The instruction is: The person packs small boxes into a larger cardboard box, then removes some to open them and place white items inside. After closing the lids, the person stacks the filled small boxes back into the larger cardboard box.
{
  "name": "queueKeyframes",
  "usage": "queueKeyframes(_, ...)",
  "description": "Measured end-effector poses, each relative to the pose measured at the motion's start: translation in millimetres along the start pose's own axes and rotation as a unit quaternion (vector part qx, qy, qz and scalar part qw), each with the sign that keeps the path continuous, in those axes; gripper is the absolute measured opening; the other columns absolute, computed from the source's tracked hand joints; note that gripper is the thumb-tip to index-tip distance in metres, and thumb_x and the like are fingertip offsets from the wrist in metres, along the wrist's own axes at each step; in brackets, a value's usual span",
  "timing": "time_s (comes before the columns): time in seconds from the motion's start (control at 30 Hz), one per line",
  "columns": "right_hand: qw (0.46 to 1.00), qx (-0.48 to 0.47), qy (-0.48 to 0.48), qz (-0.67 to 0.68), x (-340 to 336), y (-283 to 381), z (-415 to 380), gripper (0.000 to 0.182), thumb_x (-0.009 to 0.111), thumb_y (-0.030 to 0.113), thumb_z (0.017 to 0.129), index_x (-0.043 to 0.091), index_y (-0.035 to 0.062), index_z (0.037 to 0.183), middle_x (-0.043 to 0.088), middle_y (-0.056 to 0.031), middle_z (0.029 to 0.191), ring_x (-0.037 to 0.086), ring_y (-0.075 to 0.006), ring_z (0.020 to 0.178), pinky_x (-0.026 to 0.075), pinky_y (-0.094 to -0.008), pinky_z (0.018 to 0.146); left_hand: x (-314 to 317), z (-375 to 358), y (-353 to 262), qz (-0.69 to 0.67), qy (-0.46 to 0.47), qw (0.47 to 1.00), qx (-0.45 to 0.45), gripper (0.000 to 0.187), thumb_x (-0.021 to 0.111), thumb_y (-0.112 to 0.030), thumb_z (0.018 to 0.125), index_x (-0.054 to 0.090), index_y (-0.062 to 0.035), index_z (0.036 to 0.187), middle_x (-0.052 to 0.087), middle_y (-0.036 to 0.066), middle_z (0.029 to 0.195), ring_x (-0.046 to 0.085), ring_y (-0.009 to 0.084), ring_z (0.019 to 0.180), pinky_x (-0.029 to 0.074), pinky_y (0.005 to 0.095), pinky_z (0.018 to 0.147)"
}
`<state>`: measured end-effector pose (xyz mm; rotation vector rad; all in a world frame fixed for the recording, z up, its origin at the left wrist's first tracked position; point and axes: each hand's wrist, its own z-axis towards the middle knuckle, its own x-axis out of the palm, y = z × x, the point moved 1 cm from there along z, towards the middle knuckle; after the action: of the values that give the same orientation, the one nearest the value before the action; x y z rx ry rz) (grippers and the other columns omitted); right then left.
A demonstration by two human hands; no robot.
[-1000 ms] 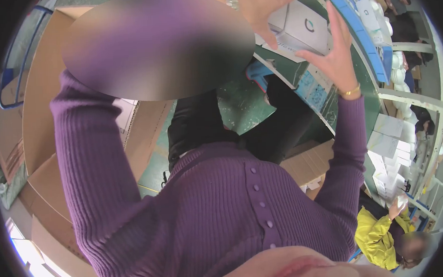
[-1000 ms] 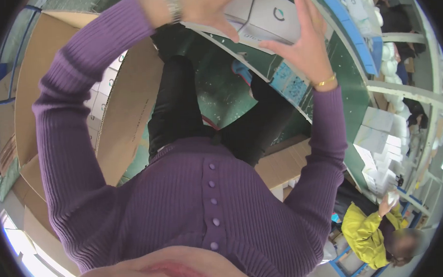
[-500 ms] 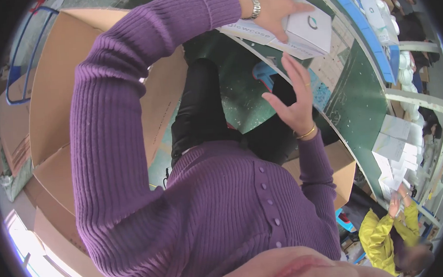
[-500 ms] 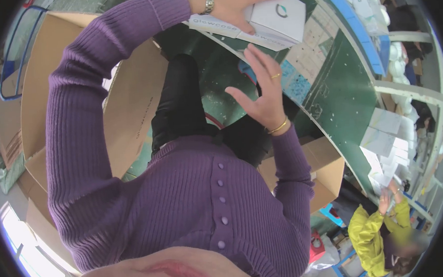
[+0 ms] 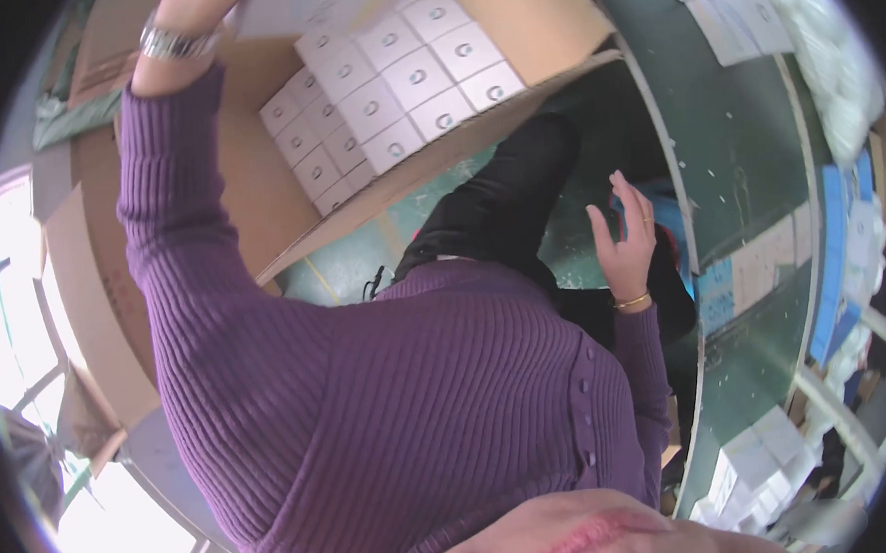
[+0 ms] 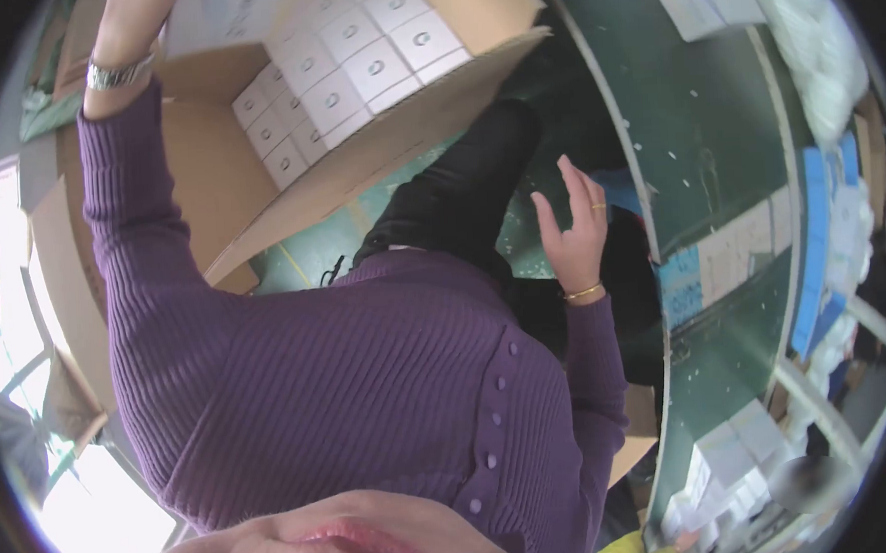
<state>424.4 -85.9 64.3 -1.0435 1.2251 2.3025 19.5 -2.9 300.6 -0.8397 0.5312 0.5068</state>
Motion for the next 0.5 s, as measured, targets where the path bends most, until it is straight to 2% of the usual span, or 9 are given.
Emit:
queueKeyframes(0.07, 0.997, 0.043, 0.023, 0.052, 18.7, -7.7, 6.9, 0.046, 0.069, 0.015, 0.096, 0.058, 0.0073, 0.139, 0.064, -0.0084, 0.119, 0.059, -0.0208, 0.099, 0.050, -0.0352, 0.088, -63.9, -82.5, 64.7, 0.090, 0.000, 0.979, -0.183, 0.076, 0.080, -0.044, 0.079, 0.043, -0.0124, 0.137, 0.062, 0.013, 0.116, 0.066, 0.0268, 0.098, 0.060, 0.0361, 0.076)
queueKeyframes(0.1, 0.996, 0.052, 0.032, 0.067, 28.2, -13.0, 10.4, 0.046, 0.068, 0.015, 0.096, 0.057, 0.0084, 0.140, 0.064, -0.0078, 0.116, 0.059, -0.0197, 0.095, 0.051, -0.0346, 0.085, -78.3, -113.9, 73.6, 0.131, -0.001, 0.954, -0.270, 0.069, 0.079, -0.046, 0.079, 0.048, -0.0133, 0.131, 0.065, 0.010, 0.110, 0.067, 0.0239, 0.093, 0.058, 0.0345, 0.075)
queueKeyframes(0.17, 0.989, 0.108, 0.079, 0.071, 48.3, -28.4, 16.5, 0.052, 0.070, 0.023, 0.097, 0.053, 0.0115, 0.145, 0.060, -0.0064, 0.108, 0.055, -0.0174, 0.084, 0.051, -0.0335, 0.079, -73.0, -148.1, 64.9, 0.203, -0.005, 0.876, -0.437, 0.055, 0.077, -0.049, 0.079, 0.059, -0.0152, 0.119, 0.070, 0.005, 0.097, 0.068, 0.0181, 0.084, 0.054, 0.0313, 0.072)
queueKeyframes(0.2, 0.986, 0.120, 0.095, 0.072, 56.6, -34.0, 18.0, 0.054, 0.070, 0.025, 0.097, 0.052, 0.0123, 0.146, 0.059, -0.0060, 0.106, 0.054, -0.0168, 0.081, 0.051, -0.0332, 0.078, -68.9, -167.1, 67.9, 0.219, -0.007, 0.849, -0.480, 0.052, 0.076, -0.050, 0.079, 0.062, -0.0157, 0.116, 0.072, 0.004, 0.094, 0.068, 0.0167, 0.082, 0.053, 0.0306, 0.071)
queueKeyframes(0.27, 0.972, 0.175, 0.150, 0.043, 73.1, -42.7, 21.5, 0.066, 0.070, 0.041, 0.094, 0.047, 0.0146, 0.150, 0.055, -0.0054, 0.104, 0.054, -0.0159, 0.079, 0.051, -0.0337, 0.078, -59.4, -213.4, 97.1, 0.201, -0.008, 0.732, -0.651, 0.089, 0.077, -0.061, 0.071, 0.042, -0.0210, 0.142, 0.052, 0.013, 0.126, 0.056, 0.0290, 0.112, 0.052, 0.0420, 0.092)
queueKeyframes(0.3, 0.967, 0.187, 0.166, 0.036, 80.2, -45.7, 21.9, 0.069, 0.070, 0.045, 0.094, 0.045, 0.0151, 0.151, 0.055, -0.0052, 0.104, 0.053, -0.0156, 0.078, 0.052, -0.0338, 0.078, -53.1, -237.4, 114.0, 0.195, -0.010, 0.696, -0.691, 0.098, 0.077, -0.064, 0.069, 0.037, -0.0223, 0.149, 0.047, 0.016, 0.134, 0.053, 0.0321, 0.119, 0.052, 0.0448, 0.097)
queueKeyframes(0.4, 0.940, 0.240, 0.239, 0.038, 100.2, -54.6, 15.2, 0.081, 0.065, 0.055, 0.093, 0.035, 0.0132, 0.156, 0.050, -0.0057, 0.108, 0.053, -0.0165, 0.084, 0.049, -0.0361, 0.086, -29.8, -312.0, 173.1, 0.215, -0.038, 0.602, -0.768, 0.109, 0.078, -0.068, 0.062, 0.037, -0.0187, 0.150, 0.039, 0.020, 0.145, 0.041, 0.0377, 0.132, 0.041, 0.0495, 0.109)
queueKeyframes(0.47, 0.921, 0.272, 0.278, 0.019, 113.6, -63.4, -1.0, 0.091, 0.065, 0.064, 0.088, 0.030, 0.0157, 0.158, 0.049, -0.0132, 0.131, 0.053, -0.0241, 0.113, 0.046, -0.0406, 0.097, -12.5, -359.0, 216.8, 0.214, -0.095, 0.573, -0.785, 0.117, 0.078, -0.068, 0.061, 0.029, -0.0161, 0.153, 0.034, 0.023, 0.148, 0.038, 0.0410, 0.136, 0.037, 0.0563, 0.110)
queueKeyframes(0.5, 0.915, 0.282, 0.288, 0.013, 119.3, -66.6, -10.1, 0.094, 0.065, 0.066, 0.087, 0.029, 0.0164, 0.158, 0.049, -0.0151, 0.137, 0.053, -0.0259, 0.121, 0.045, -0.0418, 0.100, -3.3, -370.0, 230.9, 0.214, -0.107, 0.567, -0.789, 0.119, 0.078, -0.069, 0.061, 0.027, -0.0155, 0.154, 0.033, 0.023, 0.148, 0.037, 0.0418, 0.137, 0.036, 0.0580, 0.110)
